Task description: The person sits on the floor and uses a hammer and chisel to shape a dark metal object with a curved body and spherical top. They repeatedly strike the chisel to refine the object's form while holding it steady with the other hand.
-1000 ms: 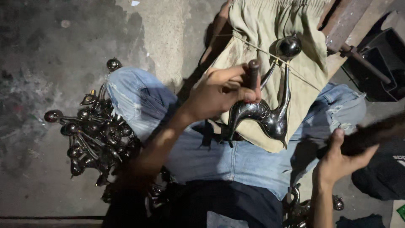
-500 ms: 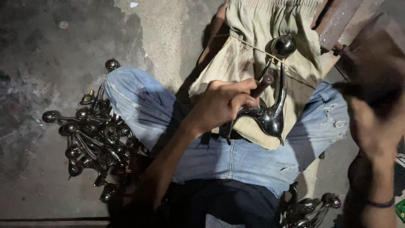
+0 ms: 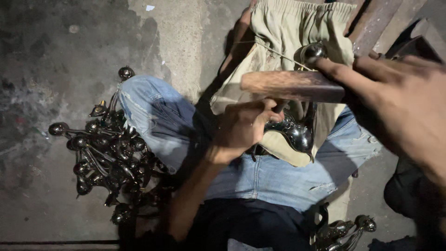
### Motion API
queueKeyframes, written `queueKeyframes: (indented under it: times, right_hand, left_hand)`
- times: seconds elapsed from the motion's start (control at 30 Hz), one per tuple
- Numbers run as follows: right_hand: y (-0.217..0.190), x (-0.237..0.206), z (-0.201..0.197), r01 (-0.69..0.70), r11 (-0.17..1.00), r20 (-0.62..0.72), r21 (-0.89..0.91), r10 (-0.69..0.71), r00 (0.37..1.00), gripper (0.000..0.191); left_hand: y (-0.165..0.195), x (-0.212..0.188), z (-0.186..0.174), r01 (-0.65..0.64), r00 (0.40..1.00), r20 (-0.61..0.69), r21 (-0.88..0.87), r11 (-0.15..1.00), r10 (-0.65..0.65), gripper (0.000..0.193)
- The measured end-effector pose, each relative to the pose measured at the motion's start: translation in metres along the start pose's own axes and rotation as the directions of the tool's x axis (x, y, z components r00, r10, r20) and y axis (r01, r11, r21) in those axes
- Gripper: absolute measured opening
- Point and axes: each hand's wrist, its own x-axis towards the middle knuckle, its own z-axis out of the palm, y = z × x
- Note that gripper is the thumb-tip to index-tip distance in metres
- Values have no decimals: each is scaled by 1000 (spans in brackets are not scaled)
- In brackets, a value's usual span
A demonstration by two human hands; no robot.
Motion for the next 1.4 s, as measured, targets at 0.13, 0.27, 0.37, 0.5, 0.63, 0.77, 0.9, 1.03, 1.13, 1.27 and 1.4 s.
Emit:
queueKeyframes:
  times: [0.13, 0.27, 0.37, 0.5, 0.63, 0.77, 0.9, 1.03, 1.13, 1.27, 1.4]
  right_hand:
    - [8, -3, 6, 123, 909, -250, 398, -22, 968, 70]
    - [2, 16, -13, 129, 984, -232, -125, -155, 960, 72]
    - [-4, 27, -25, 167, 953, -218, -251, -224, 950, 66]
    - [-10, 16, -22, 219, 916, -145, -335, -280, 949, 78]
    - [-11, 2, -7, 82, 986, -229, 142, -48, 972, 55]
    - [-9, -22, 6, 19, 949, 95, -315, 12, 995, 78]
    - [-6, -51, 44, -223, 915, -194, 338, 299, 934, 53]
    - [-22, -71, 98, -191, 485, -230, 853, 680, 696, 33]
    - [-33, -71, 116, -112, 79, -10, 991, 858, 513, 34]
    - [-32, -63, 106, -150, 297, -143, 943, 769, 623, 31]
    - [-8, -43, 76, -110, 671, -377, 734, 536, 755, 48]
  left_hand:
    - [4, -8, 5, -45, 986, -163, -18, 999, 42, 16]
    - [5, -9, 10, -40, 978, -207, -25, 999, 34, 19]
    - [10, -14, 12, -12, 966, -260, -90, 996, -12, 20]
    - [17, -28, 20, 35, 928, -371, 11, 999, -28, 15]
    - [14, -37, 30, -73, 856, -505, 92, 993, 110, 7]
    - [6, -31, 29, 23, 900, -419, -229, 973, -120, 9]
    - [-6, -7, 4, -21, 777, 60, -993, -120, -626, 36]
    - [3, -2, -14, 188, 912, -221, -520, 833, -344, 21]
    - [14, 9, -6, 225, 935, -107, -559, 798, -339, 19]
    - [26, 15, 10, 255, 909, -206, -415, 874, -363, 19]
    - [38, 7, 16, 306, 865, -294, -333, 892, -407, 21]
